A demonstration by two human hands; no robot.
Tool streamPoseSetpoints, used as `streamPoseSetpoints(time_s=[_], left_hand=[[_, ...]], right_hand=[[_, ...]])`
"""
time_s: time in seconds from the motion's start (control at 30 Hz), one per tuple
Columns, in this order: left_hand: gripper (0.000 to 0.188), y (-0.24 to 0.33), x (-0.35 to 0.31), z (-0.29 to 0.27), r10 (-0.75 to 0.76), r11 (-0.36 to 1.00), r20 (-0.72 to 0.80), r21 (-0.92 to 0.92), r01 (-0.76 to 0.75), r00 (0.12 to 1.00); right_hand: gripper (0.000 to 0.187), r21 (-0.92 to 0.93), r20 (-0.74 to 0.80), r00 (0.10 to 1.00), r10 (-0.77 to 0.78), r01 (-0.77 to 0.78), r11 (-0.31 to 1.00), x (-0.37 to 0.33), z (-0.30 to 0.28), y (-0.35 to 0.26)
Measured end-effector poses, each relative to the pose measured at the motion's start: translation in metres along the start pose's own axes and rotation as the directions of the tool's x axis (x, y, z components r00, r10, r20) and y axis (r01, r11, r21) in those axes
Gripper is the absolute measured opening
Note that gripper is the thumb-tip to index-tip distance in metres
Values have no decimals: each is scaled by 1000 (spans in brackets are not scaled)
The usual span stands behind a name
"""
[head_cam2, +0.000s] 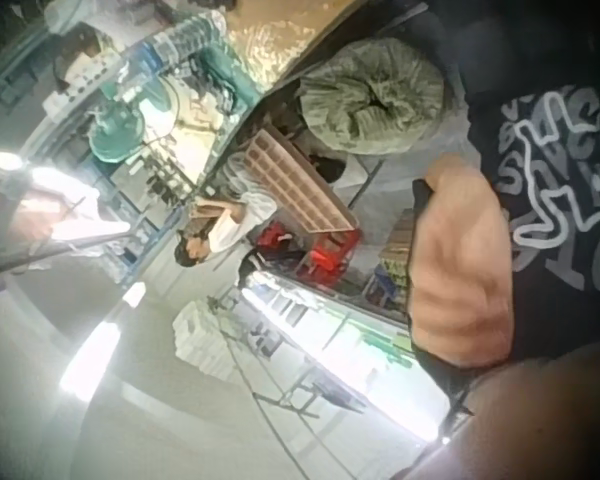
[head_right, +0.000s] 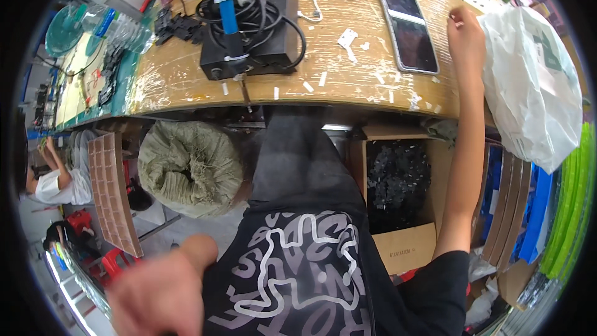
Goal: The person assembles small black plastic electronic components at a workbench. They repeatedly pick up parts from a large sack, insert small metal pins into the plastic housings, and place the finished units onto the table. The process involves handling multiple identical components one by one.
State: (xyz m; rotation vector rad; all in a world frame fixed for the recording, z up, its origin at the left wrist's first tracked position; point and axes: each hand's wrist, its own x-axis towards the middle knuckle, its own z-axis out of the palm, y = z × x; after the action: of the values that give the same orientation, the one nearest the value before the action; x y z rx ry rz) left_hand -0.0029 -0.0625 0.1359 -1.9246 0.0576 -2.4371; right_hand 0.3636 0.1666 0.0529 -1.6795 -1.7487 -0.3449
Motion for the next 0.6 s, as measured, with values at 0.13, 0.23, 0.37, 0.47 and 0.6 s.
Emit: streamPoseSetpoints(time_s=[0.13,0.23,0.37,0.47,0.6], left_hand=[[15,-100,-36,-58,-490,573,-52,733,367,870],[35,-174,-55,-101,-761,138,-185,890,434,622],[72,-241,-86,-136,-899,-201,-226,974,106,375],[79,-265,-96,-139,-941,-237,-232,971,8,247],[84,-273,-70,-143,-965,-257,-261,948,188,-6]], right_hand=[[17,369,80,975,207,-222,902,-46,-25,-35],[17,631,161,954,253,-297,716,-81,-35,-53],[11,770,335,859,387,-486,413,-124,-40,-86],[14,824,355,841,408,-488,288,-144,-46,-99],[14,840,325,851,413,-460,286,-149,-50,-93]])
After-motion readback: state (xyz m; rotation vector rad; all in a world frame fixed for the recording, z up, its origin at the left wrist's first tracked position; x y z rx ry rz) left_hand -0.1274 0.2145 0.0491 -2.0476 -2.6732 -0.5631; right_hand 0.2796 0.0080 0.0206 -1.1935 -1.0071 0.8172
